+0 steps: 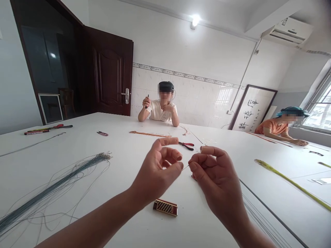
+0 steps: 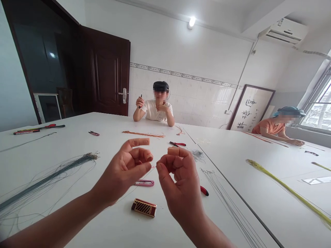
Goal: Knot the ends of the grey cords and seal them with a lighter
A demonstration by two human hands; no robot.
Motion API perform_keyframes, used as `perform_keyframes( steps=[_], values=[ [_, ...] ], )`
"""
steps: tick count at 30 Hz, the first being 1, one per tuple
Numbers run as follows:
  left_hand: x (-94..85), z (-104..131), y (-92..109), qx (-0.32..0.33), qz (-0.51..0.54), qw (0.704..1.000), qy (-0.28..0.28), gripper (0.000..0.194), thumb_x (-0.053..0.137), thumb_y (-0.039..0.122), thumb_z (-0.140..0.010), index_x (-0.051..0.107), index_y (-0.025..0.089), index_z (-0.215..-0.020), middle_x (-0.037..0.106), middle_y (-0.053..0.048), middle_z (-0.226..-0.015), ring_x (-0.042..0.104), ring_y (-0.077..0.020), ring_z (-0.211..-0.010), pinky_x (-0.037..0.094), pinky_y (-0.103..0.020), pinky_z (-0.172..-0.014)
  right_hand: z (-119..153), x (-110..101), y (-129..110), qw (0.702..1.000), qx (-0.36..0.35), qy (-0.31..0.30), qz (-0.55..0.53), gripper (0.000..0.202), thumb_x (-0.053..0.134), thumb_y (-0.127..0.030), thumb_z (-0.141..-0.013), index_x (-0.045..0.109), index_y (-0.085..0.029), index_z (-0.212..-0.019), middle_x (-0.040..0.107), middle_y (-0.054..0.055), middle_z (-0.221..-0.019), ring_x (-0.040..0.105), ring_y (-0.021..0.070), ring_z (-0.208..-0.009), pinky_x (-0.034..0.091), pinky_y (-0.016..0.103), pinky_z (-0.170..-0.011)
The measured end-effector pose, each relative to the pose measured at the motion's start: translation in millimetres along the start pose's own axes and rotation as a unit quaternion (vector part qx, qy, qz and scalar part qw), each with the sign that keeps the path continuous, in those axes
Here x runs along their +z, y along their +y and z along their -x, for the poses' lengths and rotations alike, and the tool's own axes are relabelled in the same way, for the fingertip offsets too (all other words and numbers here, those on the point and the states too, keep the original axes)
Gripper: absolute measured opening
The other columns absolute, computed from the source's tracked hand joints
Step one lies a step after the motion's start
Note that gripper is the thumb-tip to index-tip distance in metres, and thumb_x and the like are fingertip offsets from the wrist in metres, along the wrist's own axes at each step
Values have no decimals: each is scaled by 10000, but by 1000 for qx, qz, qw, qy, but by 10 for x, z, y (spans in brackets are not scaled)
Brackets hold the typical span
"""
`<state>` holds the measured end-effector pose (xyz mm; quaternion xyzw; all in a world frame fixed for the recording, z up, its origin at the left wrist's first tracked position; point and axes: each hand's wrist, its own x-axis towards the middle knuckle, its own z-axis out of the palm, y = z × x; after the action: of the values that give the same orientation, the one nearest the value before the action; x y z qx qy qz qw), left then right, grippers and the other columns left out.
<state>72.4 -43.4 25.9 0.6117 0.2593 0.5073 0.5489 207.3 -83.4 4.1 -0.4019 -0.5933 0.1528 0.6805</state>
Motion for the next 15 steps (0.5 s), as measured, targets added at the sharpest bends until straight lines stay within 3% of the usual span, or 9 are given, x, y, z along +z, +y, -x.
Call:
perform_keyframes(
  steps=[3,9,15],
  values=[
    [-33,-6,73,34,-36,999,22,367,666,181,-731,542,263,-1066,614,14,-771,559,-139,-736,469,-263,-656,-18,-22,15,1000,10,-28,4,256,570,-190,-837,429,-269,-1036,622,-35,-719,566,112,-645,486,255,-588],
    [-108,-7,110,7,-109,990,-86,329,627,248,-799,502,255,-1103,609,8,-798,537,-129,-675,479,-266,-596,-8,-29,81,997,23,-70,6,260,537,-201,-858,400,-280,-1064,622,-36,-738,560,123,-657,453,272,-587],
    [-195,-62,-1,148,-279,943,-107,386,554,120,-803,482,304,-1134,571,65,-744,512,-104,-691,451,-270,-696,20,-3,118,993,60,-100,15,260,535,-197,-850,409,-298,-1054,617,-39,-763,571,147,-719,452,323,-649]
  ],
)
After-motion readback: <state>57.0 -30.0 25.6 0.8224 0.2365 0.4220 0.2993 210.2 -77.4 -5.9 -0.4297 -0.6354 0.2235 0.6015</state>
